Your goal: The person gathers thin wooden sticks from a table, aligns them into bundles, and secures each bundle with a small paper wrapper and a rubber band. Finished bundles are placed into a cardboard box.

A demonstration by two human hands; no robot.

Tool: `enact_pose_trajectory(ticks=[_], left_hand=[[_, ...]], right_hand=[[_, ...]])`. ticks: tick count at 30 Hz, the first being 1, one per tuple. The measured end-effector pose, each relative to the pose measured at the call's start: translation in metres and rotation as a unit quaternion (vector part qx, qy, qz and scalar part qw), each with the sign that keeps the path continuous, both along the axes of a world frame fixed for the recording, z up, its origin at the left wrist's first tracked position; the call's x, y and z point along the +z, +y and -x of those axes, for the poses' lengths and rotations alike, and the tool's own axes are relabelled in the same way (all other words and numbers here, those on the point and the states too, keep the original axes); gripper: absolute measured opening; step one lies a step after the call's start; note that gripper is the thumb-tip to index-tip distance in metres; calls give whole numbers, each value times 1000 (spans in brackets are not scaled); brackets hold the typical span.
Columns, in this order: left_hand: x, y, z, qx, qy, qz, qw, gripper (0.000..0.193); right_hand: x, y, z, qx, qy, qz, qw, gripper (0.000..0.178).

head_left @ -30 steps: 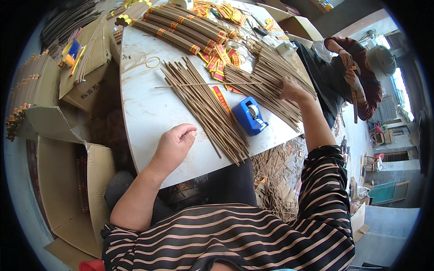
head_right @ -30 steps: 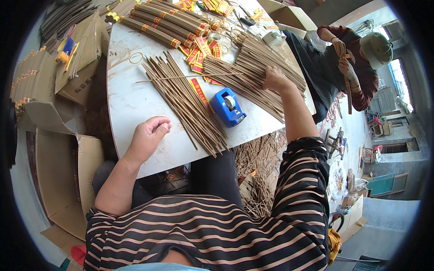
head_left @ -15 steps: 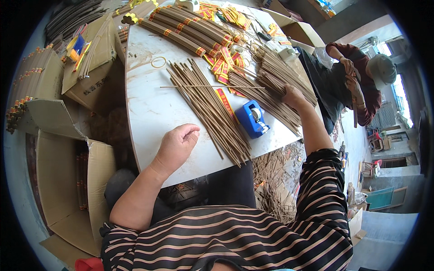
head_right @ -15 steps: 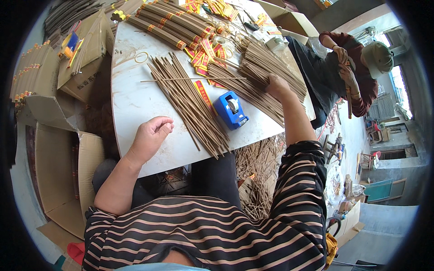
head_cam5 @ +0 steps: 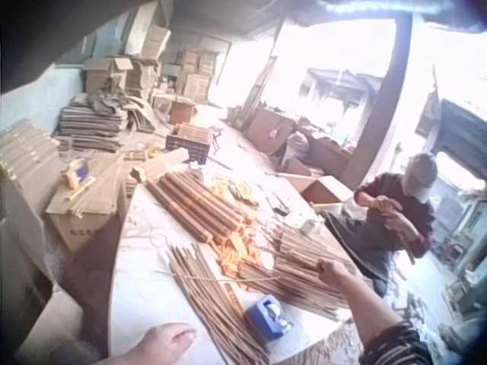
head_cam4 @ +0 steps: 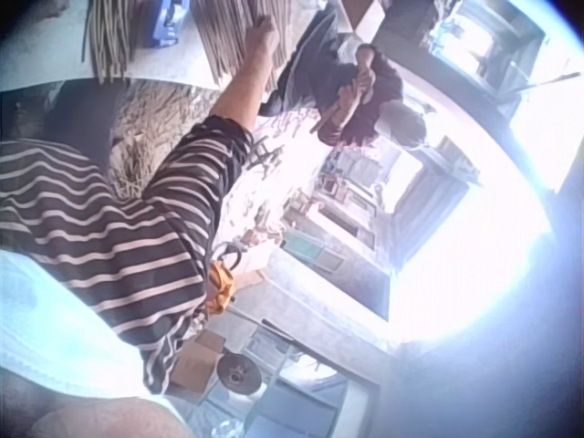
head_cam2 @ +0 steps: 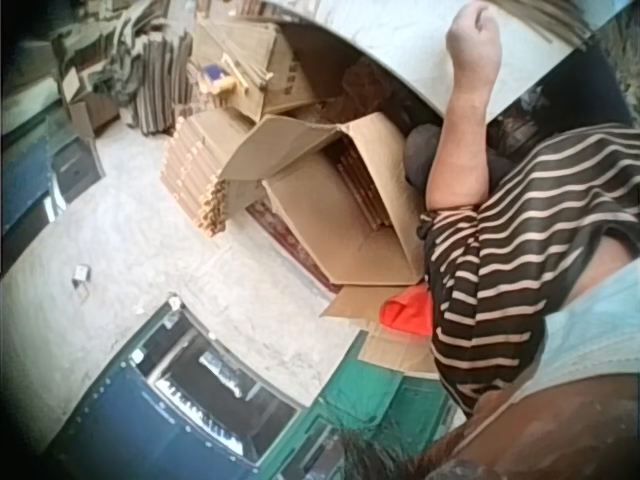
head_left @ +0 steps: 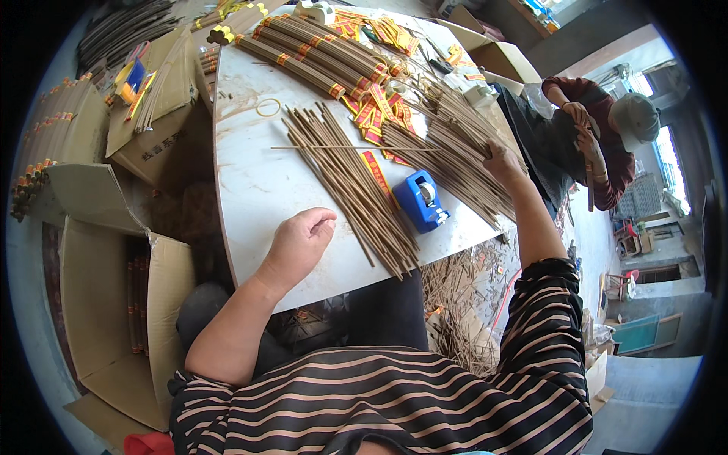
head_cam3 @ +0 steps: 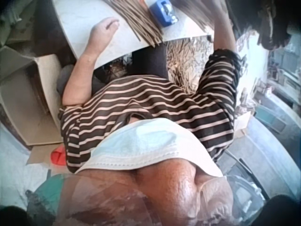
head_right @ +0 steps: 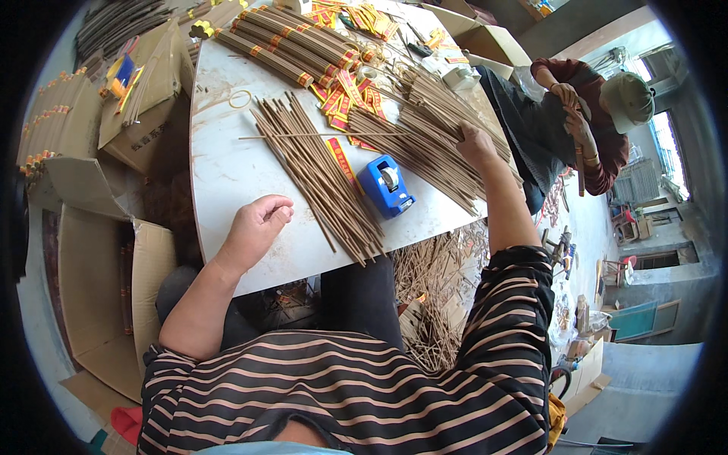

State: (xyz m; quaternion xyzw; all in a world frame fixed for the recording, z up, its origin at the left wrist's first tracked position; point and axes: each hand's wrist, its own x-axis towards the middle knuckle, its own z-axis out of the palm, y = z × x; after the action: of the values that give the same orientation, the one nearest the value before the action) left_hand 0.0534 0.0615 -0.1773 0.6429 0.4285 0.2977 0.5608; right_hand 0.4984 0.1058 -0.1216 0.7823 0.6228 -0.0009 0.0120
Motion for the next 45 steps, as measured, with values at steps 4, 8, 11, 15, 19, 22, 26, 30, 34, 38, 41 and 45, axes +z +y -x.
enact_pose_trajectory(ticks=[4,8,11,15,19,22,26,30,34,38,41,45], left_hand=[[6,-1,1,3,22,-10,1000,23],[9,-1,1,-1,21,-10,1000,22],[0,0,1,12,-19,-22,999,22],[-3,2,6,50,-53,-10,997,23],[5,9,18,61,-108,30,992,24],[15,13,30,92,-150,46,983,23],[23,20,49,143,-188,46,971,22],[22,22,64,167,-214,53,961,21],[24,19,69,162,-232,51,958,20],[28,18,73,160,-236,54,957,19],[32,17,73,160,-226,53,959,19],[31,17,71,156,-213,50,963,18]], right_hand=[[5,0,2,13,1,-7,1000,34],[24,-6,8,21,1,-77,997,27],[54,1,16,112,30,-164,980,25],[125,12,61,101,94,-264,955,29],[201,-11,135,172,367,-245,881,26],[211,-23,184,219,495,-256,801,26],[177,-33,250,300,567,-259,722,18],[125,-42,301,273,603,-258,704,12],[77,-42,323,216,675,-236,665,13],[49,-44,325,173,704,-232,648,28],[51,-48,333,154,710,-211,654,44],[43,-41,329,183,717,-208,640,25]])
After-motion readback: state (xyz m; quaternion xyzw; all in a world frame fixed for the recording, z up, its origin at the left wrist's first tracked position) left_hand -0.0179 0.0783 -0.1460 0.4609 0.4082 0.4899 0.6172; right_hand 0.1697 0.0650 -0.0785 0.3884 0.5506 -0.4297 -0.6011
